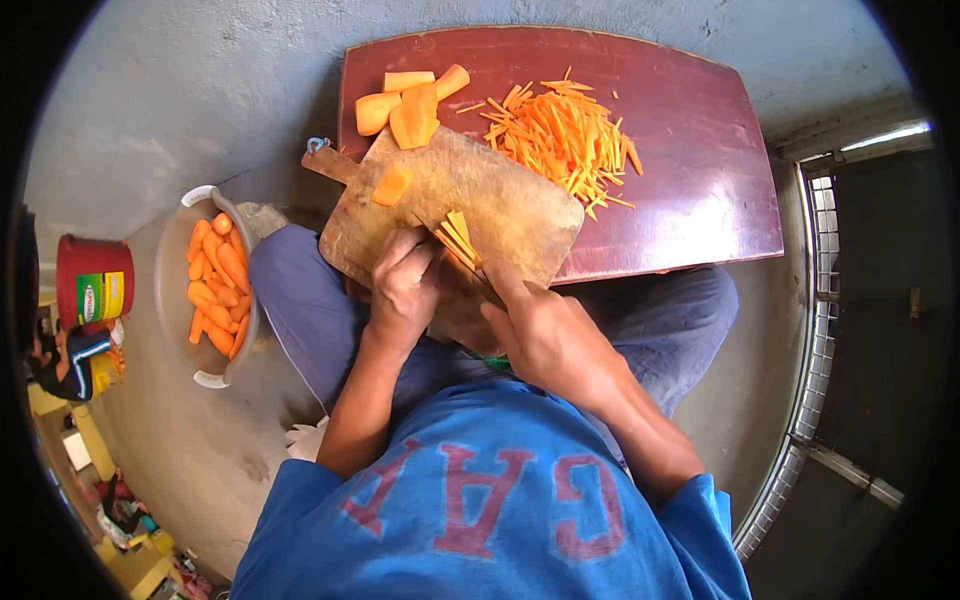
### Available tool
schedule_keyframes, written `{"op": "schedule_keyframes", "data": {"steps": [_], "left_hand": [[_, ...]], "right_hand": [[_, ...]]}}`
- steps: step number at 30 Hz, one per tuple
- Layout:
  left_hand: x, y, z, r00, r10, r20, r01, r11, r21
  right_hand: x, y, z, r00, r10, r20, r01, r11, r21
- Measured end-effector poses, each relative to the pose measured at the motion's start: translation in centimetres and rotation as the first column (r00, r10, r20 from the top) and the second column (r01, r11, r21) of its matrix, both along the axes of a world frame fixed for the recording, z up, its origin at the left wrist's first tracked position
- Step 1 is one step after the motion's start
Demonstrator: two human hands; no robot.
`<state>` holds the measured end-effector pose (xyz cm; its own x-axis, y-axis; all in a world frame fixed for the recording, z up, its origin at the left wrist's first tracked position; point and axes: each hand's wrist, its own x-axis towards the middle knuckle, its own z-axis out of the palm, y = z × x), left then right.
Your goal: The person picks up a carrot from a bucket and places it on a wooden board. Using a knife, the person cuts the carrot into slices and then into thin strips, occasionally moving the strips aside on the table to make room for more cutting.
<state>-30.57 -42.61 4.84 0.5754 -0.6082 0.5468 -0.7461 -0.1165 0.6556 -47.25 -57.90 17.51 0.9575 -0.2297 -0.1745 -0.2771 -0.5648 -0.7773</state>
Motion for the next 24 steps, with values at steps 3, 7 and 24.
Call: {"op": "schedule_keyframes", "data": {"steps": [3,7,24], "left_hand": [[0.0,0.6,-0.3,1.000,-0.006,0.000,0.006,0.999,0.046],[0.1,0.6,-0.5,1.000,-0.015,0.018,0.014,0.997,0.079],[-0.1,0.1,-0.1,1.000,0.017,-0.003,-0.017,1.000,0.021]], "right_hand": [[0.3,0.5,0.1,0.998,-0.017,-0.060,0.016,1.000,-0.004],[1.7,-0.3,-1.6,0.999,0.033,-0.023,-0.034,0.999,-0.034],[-0.8,0.2,-0.5,0.997,0.020,0.079,-0.025,0.997,0.067]]}}
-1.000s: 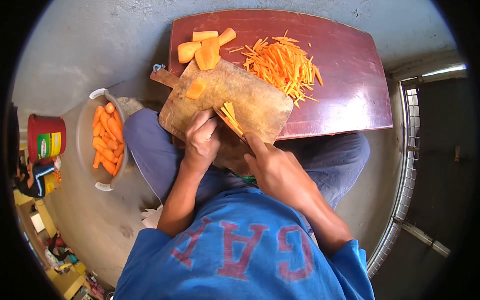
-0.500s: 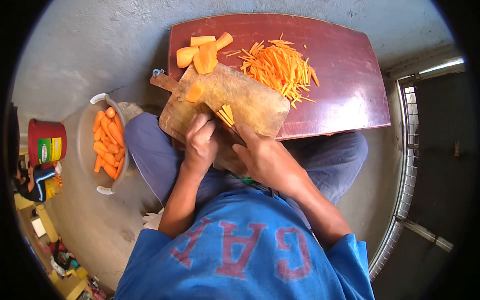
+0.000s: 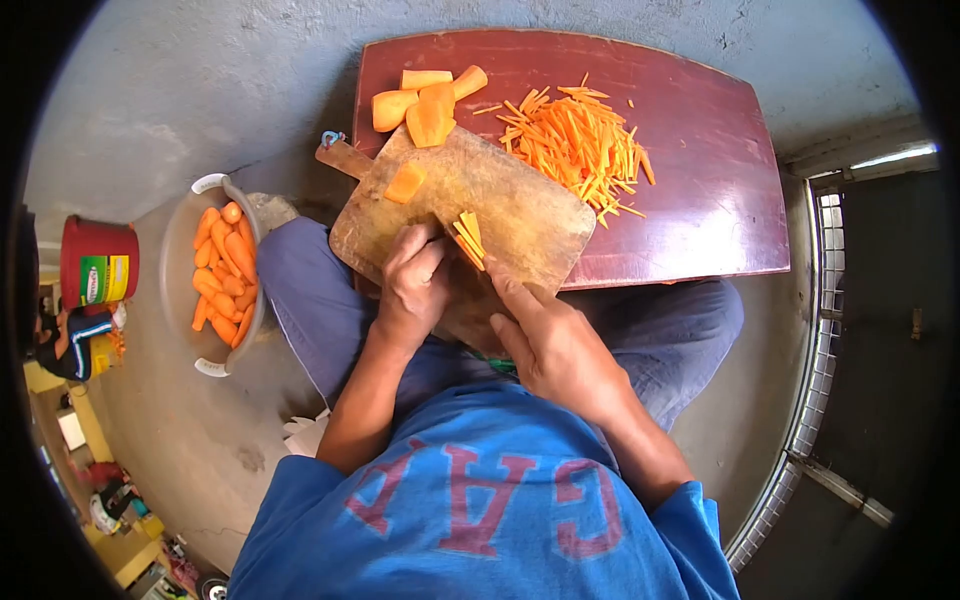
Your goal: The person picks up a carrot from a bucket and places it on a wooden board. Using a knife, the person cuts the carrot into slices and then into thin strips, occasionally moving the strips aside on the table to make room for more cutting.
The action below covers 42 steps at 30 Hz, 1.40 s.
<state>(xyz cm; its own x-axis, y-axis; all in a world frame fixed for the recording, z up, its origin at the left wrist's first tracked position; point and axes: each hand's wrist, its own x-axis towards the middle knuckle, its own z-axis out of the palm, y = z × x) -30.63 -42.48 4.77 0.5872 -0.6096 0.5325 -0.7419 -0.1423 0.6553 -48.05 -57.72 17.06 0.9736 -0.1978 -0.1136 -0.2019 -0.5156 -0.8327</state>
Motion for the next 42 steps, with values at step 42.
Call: {"op": "schedule_keyframes", "data": {"steps": [42], "left_hand": [[-0.2,0.4,-0.8,0.998,0.039,0.055,-0.041,0.998,0.037]], "right_hand": [[-0.5,0.7,-0.7,0.997,-0.002,-0.075,0.001,1.000,-0.003]]}}
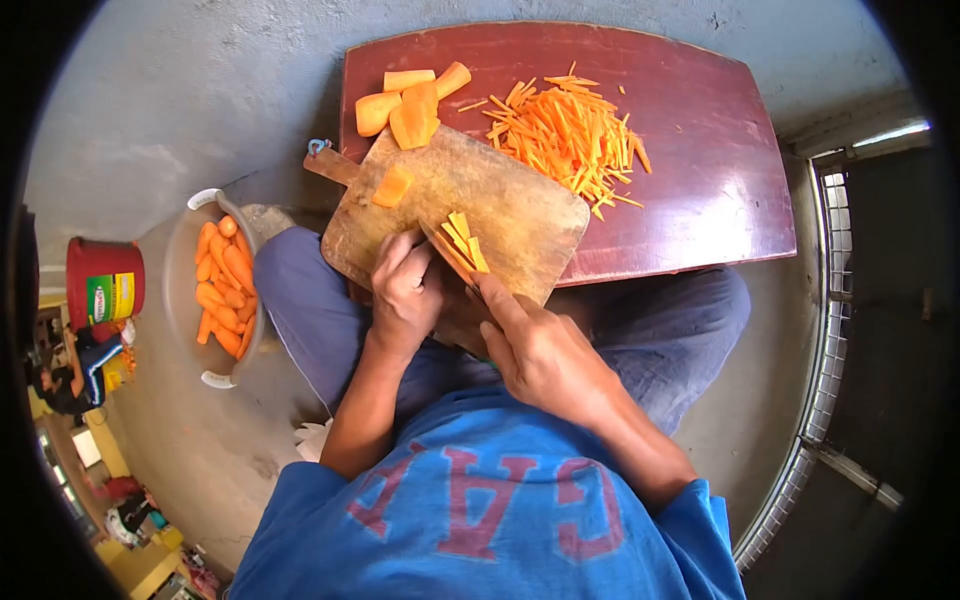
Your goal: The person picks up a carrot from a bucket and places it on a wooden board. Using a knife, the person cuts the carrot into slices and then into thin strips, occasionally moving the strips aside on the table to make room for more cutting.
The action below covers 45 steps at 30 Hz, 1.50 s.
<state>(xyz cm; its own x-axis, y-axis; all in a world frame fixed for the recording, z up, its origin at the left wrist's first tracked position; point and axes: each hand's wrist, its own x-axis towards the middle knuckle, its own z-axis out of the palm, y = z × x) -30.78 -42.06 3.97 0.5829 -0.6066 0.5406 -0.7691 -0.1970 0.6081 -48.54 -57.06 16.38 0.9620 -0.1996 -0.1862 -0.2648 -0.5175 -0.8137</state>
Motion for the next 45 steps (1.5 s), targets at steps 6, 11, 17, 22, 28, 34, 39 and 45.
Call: {"op": "schedule_keyframes", "data": {"steps": [6,11,17,22,28,34,39,45], "left_hand": [[0.0,-0.2,0.0,1.000,0.012,0.013,-0.012,1.000,-0.003],[-0.1,-0.4,-0.1,1.000,0.018,-0.008,-0.018,1.000,-0.002],[0.0,-0.2,-0.2,1.000,0.025,0.012,-0.025,1.000,-0.016],[0.0,-0.1,0.6,1.000,0.015,-0.026,-0.014,1.000,0.020],[-0.1,-0.2,0.7,0.988,0.049,-0.143,-0.059,0.996,-0.065],[0.2,-0.1,1.6,0.974,0.131,-0.185,-0.141,0.989,-0.039],[0.3,0.0,1.1,0.987,0.111,-0.119,-0.110,0.994,0.011],[0.7,0.2,1.2,0.999,0.049,-0.006,-0.049,0.998,0.032]], "right_hand": [[0.3,-0.1,0.1,0.999,-0.008,0.053,0.006,0.999,0.040],[1.1,0.2,-0.7,1.000,-0.014,-0.010,0.014,0.999,0.047],[-0.2,-0.1,-0.6,0.991,0.002,0.134,-0.001,1.000,-0.008],[1.5,-0.4,-3.2,0.969,-0.018,0.245,0.023,1.000,-0.015],[0.2,-1.9,-1.2,0.979,-0.115,0.171,0.099,0.990,0.098],[-0.8,-2.3,-0.3,0.986,-0.100,0.131,0.080,0.986,0.144],[-0.8,-1.5,-1.5,0.993,-0.069,0.098,0.051,0.983,0.175],[-0.6,-0.6,-1.2,0.996,-0.058,0.068,0.043,0.978,0.203]]}}
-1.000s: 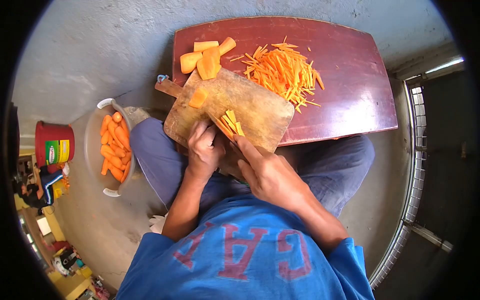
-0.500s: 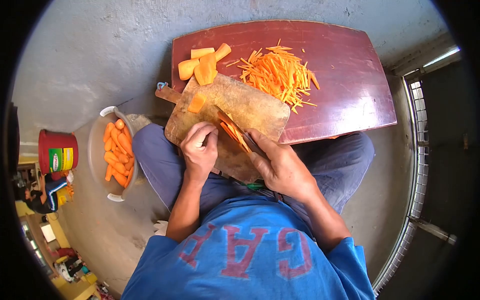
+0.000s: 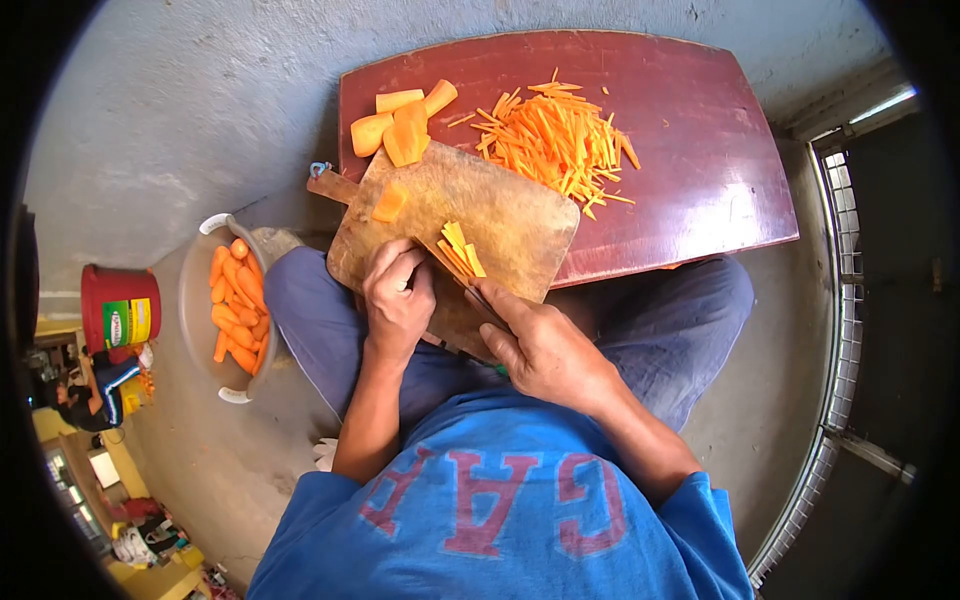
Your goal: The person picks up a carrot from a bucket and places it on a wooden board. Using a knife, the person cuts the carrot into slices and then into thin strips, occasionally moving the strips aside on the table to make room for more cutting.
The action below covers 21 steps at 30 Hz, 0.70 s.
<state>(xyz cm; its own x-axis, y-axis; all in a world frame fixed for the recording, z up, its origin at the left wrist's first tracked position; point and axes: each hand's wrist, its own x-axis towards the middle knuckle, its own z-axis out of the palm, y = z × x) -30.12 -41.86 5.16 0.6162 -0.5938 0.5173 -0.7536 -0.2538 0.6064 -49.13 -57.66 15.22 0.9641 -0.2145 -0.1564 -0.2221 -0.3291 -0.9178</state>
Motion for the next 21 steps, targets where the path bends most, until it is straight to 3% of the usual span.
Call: {"op": "schedule_keyframes", "data": {"steps": [8,14,21], "left_hand": [[-0.1,0.0,-0.3,1.000,-0.003,-0.027,0.002,0.999,-0.042],[-0.1,0.1,-0.2,1.000,-0.001,-0.017,0.001,1.000,-0.016],[-0.2,-0.1,-0.2,1.000,0.013,-0.023,-0.014,0.999,-0.034]], "right_hand": [[-0.8,0.4,0.7,0.999,-0.014,0.052,0.016,0.999,-0.034],[0.5,0.4,1.2,0.998,0.019,-0.056,-0.020,1.000,-0.016],[1.5,0.0,0.4,0.996,0.014,0.092,0.001,0.986,-0.165]]}}
